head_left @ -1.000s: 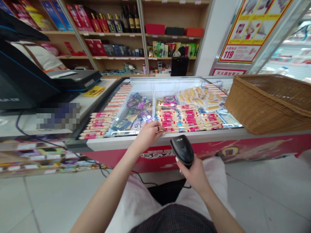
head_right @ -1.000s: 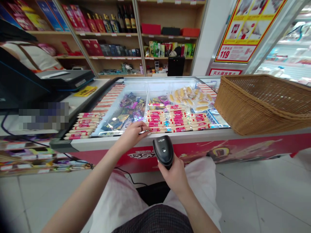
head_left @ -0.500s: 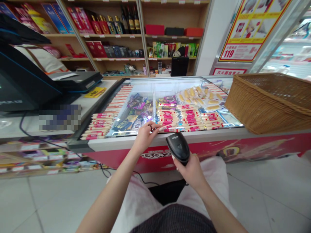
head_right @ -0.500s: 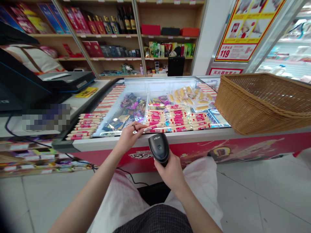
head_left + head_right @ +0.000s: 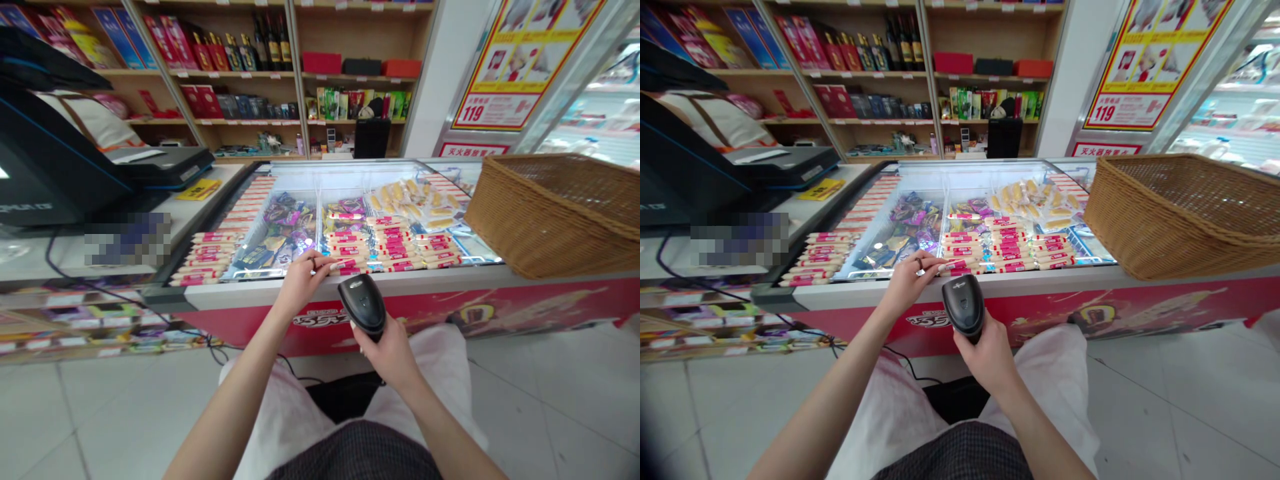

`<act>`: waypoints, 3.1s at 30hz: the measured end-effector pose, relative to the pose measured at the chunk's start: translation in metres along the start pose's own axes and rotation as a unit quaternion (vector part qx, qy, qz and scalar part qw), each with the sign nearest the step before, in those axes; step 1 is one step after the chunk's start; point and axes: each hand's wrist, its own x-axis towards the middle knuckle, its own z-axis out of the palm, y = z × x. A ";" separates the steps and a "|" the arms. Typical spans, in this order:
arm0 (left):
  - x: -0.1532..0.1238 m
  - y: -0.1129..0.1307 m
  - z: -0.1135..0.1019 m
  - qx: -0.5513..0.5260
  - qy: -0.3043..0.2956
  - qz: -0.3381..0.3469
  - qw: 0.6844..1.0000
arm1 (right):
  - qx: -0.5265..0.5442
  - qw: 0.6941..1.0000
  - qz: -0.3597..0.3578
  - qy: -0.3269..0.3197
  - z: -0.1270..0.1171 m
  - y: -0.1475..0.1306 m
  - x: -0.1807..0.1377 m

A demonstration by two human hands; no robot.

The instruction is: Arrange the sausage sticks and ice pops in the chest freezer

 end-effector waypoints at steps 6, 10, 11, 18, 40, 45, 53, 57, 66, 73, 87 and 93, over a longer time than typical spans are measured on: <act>-0.005 -0.004 -0.020 -0.006 0.039 -0.016 0.999 | 0.014 1.000 0.009 0.010 -0.002 0.004 -0.002; -0.021 -0.036 -0.077 0.092 0.093 -0.040 0.991 | 0.011 1.000 0.015 0.020 -0.002 0.010 -0.004; -0.025 -0.048 -0.096 0.138 0.111 -0.045 0.983 | 0.011 1.000 0.016 0.019 -0.001 0.011 -0.004; -0.044 -0.118 -0.202 0.295 0.148 -0.094 0.939 | 0.017 1.000 0.024 -0.004 0.006 0.012 -0.005; 0.017 -0.043 -0.060 0.186 0.052 -0.001 0.981 | 0.019 1.000 0.016 0.017 -0.001 0.014 -0.004; 0.091 -0.036 -0.007 0.192 -0.005 -0.010 0.981 | 0.027 0.999 0.022 0.014 -0.005 0.013 -0.008; 0.153 -0.050 0.022 0.263 -0.076 -0.068 0.960 | 0.032 0.998 0.033 0.030 -0.012 0.012 -0.012; 0.153 -0.053 0.023 0.250 -0.067 -0.081 0.962 | 0.031 0.999 0.037 0.024 -0.014 0.011 -0.013; 0.075 -0.022 -0.007 0.107 0.014 -0.055 0.993 | 0.029 0.999 0.022 0.032 -0.012 0.012 -0.005; 0.024 -0.029 -0.015 -0.006 0.012 -0.073 0.997 | 0.018 1.000 0.002 0.019 -0.007 0.007 0.001; 0.023 -0.037 -0.014 -0.048 -0.012 -0.053 0.997 | 0.013 1.000 -0.008 0.012 0.002 -0.001 0.011; 0.024 -0.032 -0.016 -0.045 -0.017 -0.030 0.998 | 0.016 1.000 -0.012 0.011 0.008 -0.003 0.012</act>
